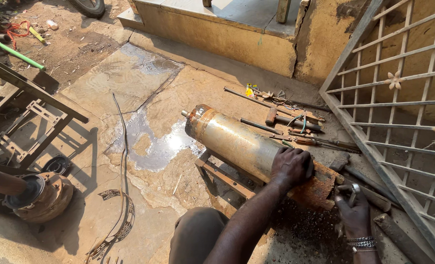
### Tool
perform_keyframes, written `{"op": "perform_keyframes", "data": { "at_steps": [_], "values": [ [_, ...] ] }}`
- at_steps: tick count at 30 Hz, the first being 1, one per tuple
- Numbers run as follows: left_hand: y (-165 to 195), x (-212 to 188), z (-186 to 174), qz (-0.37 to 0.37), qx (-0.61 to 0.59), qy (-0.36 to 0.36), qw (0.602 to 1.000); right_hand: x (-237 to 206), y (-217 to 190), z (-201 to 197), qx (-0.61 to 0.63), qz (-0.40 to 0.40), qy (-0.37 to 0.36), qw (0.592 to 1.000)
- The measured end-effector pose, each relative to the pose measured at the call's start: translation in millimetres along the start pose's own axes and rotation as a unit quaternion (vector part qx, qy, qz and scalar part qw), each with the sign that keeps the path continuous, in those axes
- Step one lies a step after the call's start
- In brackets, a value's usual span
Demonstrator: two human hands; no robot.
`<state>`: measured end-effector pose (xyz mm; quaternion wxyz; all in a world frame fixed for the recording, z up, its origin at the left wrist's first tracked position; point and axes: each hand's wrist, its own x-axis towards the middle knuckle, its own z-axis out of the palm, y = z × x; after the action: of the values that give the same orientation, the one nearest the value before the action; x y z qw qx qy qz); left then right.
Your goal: The person works on a large rusted metal cylinder resting on a wooden stand, prying and hammering at its rusted end cap. They use a hammer and punch to strike the cap, a wrench to work on bolts, and pliers and a screwdriver to pry at the rusted edge, knocking debris loose onto the ground.
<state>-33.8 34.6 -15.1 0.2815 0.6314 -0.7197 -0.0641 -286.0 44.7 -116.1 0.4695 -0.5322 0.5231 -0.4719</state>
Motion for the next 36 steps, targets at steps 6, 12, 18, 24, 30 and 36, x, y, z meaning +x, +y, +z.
{"op": "perform_keyframes", "data": {
  "at_steps": [6, 12, 18, 24, 30, 36],
  "values": [
    [-0.8, -0.7, 1.8, 0.001, -0.013, 0.014, 1.000, 0.3, -20.1, 3.0, -0.001, 0.075, 0.028, 0.997],
    [-0.9, 0.6, 0.6, -0.013, 0.030, -0.048, 0.998, 2.4, -23.2, 10.1, 0.081, 0.069, 0.009, 0.994],
    [-4.3, 2.5, 3.5, -0.011, 0.038, -0.057, 0.998, 3.4, -20.7, 8.0, -0.023, 0.074, 0.000, 0.997],
    [-2.2, 1.5, 0.4, -0.017, 0.049, -0.057, 0.997, 3.1, -28.5, 10.2, 0.045, 0.088, 0.040, 0.994],
    [3.4, 0.2, -11.8, -0.015, -0.002, -0.019, 1.000, -8.1, -25.3, 24.1, 0.089, 0.127, 0.055, 0.986],
    [-3.3, 0.3, 20.0, 0.031, -0.038, 0.055, 0.997, -35.4, 24.2, 5.9, -0.238, -0.028, 0.076, 0.968]
  ]
}}
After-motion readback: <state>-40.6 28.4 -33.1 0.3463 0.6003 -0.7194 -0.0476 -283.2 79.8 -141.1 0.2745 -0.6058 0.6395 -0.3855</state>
